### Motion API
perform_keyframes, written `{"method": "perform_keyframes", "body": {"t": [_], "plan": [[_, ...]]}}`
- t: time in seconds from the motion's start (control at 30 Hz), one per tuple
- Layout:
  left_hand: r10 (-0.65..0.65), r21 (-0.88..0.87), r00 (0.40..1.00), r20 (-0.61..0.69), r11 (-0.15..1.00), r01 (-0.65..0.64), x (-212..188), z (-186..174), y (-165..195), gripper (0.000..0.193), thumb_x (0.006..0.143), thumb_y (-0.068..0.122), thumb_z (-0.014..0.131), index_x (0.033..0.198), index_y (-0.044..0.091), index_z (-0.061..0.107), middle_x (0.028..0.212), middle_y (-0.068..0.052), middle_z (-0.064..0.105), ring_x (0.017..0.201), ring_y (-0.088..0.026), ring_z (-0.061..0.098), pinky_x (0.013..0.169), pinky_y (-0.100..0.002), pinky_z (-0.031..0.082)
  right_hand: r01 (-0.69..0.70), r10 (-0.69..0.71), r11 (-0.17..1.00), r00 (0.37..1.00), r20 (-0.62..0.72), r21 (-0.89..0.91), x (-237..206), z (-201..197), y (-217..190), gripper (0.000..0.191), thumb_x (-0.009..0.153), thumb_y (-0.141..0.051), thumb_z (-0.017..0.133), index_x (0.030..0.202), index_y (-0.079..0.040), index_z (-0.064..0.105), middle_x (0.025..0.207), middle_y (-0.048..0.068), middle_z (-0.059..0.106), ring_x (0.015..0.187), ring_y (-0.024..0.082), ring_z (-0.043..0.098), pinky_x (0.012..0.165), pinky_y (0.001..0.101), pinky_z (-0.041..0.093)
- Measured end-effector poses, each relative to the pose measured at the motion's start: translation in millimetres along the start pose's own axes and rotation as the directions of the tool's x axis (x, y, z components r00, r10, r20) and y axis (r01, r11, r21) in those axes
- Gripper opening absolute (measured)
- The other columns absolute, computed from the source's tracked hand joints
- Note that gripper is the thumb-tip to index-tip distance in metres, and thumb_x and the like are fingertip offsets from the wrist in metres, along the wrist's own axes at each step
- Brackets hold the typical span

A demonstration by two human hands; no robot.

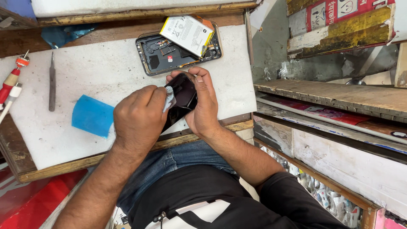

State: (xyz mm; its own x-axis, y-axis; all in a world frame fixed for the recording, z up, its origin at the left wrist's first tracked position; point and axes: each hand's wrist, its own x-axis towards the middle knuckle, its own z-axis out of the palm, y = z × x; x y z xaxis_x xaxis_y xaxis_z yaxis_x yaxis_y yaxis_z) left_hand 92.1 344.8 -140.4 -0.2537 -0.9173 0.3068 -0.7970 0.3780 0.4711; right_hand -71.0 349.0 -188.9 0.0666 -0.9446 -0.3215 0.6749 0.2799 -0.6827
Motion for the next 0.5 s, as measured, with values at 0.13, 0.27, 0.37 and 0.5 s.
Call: {"method": "perform_keyframes", "body": {"t": [0.13,0.27,0.37,0.5], "plan": [[0.011,0.012,1.000,-0.023,1.000,-0.010,-0.4,5.0,0.2,0.022,0.083,0.008,0.087,0.096,0.003,0.070,0.092,-0.009,0.071,0.078,-0.021,0.072,0.062,-0.032,0.058,0.009,-0.009,0.999,1.000,0.010,-0.043,0.0,-0.8,0.5,0.029,0.117,-0.032,0.040,0.134,-0.009,0.042,0.131,0.022,0.060,0.130,0.032,0.060,0.111,0.0465,0.054],[-0.030,0.000,0.999,0.044,1.000,0.031,0.1,5.4,-2.1,0.028,0.075,0.008,0.089,0.094,0.003,0.070,0.090,-0.009,0.071,0.076,-0.022,0.072,0.060,-0.033,0.058,0.008,-0.007,0.998,1.000,0.013,-0.061,1.0,-0.9,1.2,0.029,0.116,-0.031,0.039,0.134,-0.008,0.042,0.131,0.021,0.060,0.129,0.031,0.060,0.110,0.0460,0.055],[-0.060,-0.025,0.998,0.017,0.998,0.060,1.1,6.4,-0.6,0.029,0.073,0.010,0.091,0.092,0.003,0.069,0.087,-0.009,0.069,0.075,-0.026,0.071,0.062,-0.037,0.057,0.018,-0.018,1.000,1.000,0.019,-0.026,0.8,-0.3,2.8,0.026,0.118,-0.029,0.039,0.134,-0.008,0.042,0.132,0.021,0.060,0.128,0.031,0.060,0.109,0.0460,0.055],[-0.046,-0.066,0.998,-0.047,0.997,0.042,2.8,10.1,2.7,0.031,0.076,0.010,0.090,0.096,0.001,0.068,0.092,-0.012,0.070,0.078,-0.026,0.072,0.064,-0.036,0.058,0.016,-0.016,1.000,1.000,0.013,-0.014,-0.2,-1.4,4.3,0.024,0.117,-0.026,0.039,0.133,-0.008,0.042,0.131,0.021,0.061,0.128,0.031,0.060,0.109,0.0453,0.055]]}}
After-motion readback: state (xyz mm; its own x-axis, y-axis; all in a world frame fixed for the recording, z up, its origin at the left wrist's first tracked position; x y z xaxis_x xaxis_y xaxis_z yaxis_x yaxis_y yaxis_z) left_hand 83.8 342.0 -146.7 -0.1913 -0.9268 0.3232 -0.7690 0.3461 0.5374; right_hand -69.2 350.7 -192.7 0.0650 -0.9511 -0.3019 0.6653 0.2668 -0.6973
